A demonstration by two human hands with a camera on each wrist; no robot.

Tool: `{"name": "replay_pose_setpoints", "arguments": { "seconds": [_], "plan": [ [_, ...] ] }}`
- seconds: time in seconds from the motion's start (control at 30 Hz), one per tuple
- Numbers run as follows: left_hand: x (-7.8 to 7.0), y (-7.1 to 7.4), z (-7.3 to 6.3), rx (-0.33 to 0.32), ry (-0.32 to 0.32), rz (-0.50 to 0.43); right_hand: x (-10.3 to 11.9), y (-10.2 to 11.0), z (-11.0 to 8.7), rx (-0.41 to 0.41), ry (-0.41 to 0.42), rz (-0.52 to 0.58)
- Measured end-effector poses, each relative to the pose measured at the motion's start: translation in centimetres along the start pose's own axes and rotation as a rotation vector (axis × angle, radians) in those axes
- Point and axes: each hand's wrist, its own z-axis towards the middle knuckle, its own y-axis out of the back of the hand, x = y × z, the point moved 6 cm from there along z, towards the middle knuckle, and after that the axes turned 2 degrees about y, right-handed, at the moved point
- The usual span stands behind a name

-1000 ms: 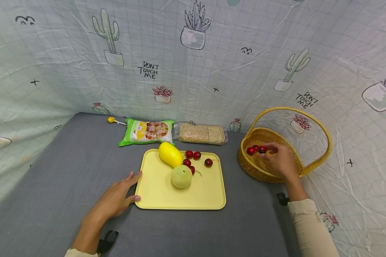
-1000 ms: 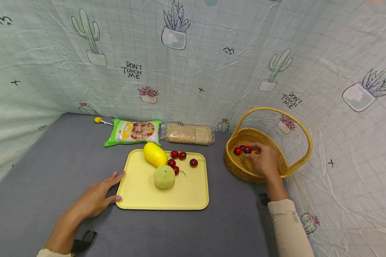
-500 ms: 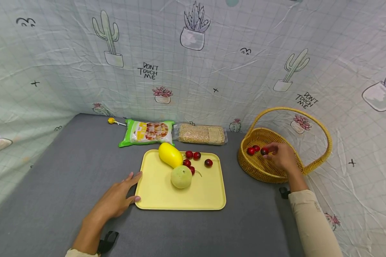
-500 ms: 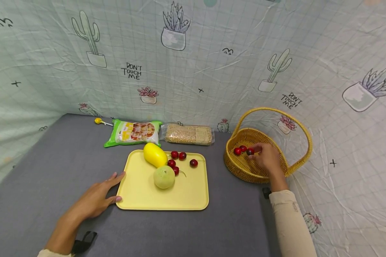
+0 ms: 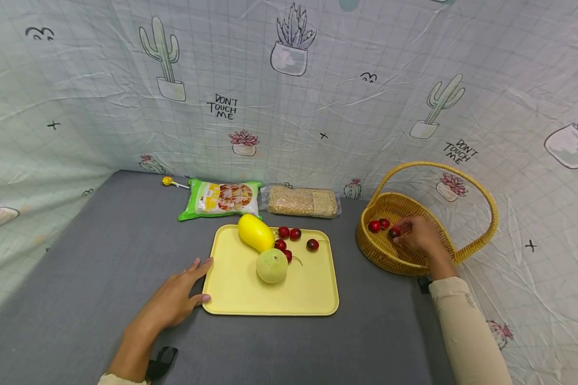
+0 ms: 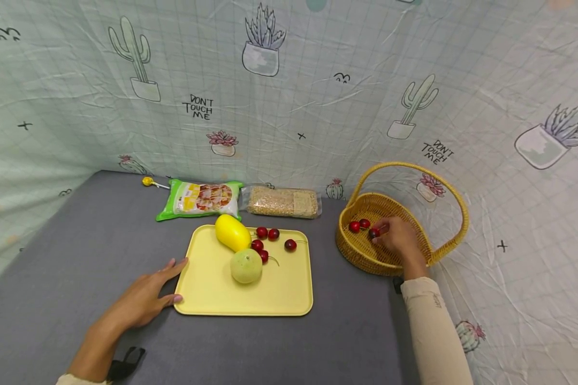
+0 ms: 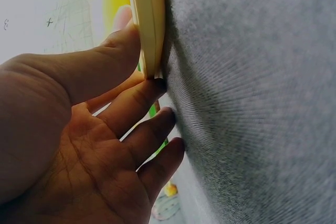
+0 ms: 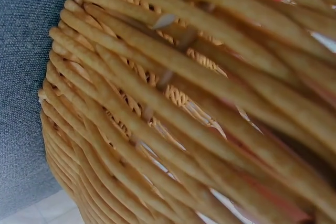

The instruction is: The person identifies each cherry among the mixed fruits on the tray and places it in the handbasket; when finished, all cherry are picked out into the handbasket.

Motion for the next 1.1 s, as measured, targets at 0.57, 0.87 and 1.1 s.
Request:
{"name": "replay_pose_setpoints", "arguments": {
  "seconds": [0.57, 0.87, 1.1],
  "plan": [
    [0.1, 0.0, 0.1, 0.016, 0.011, -0.004, 0.4, -0.2, -0.1, 0.029, 0.034, 0.007],
    [0.1, 0.0, 0.1, 0.014, 0.010, -0.005, 0.8, 0.7, -1.8, -0.019, 0.046, 0.021],
    [0.0, 0.0, 0.1, 0.011, 0.007, 0.002, 1.8, 1.9, -3.5, -0.166, 0.061, 0.053]
  ]
}}
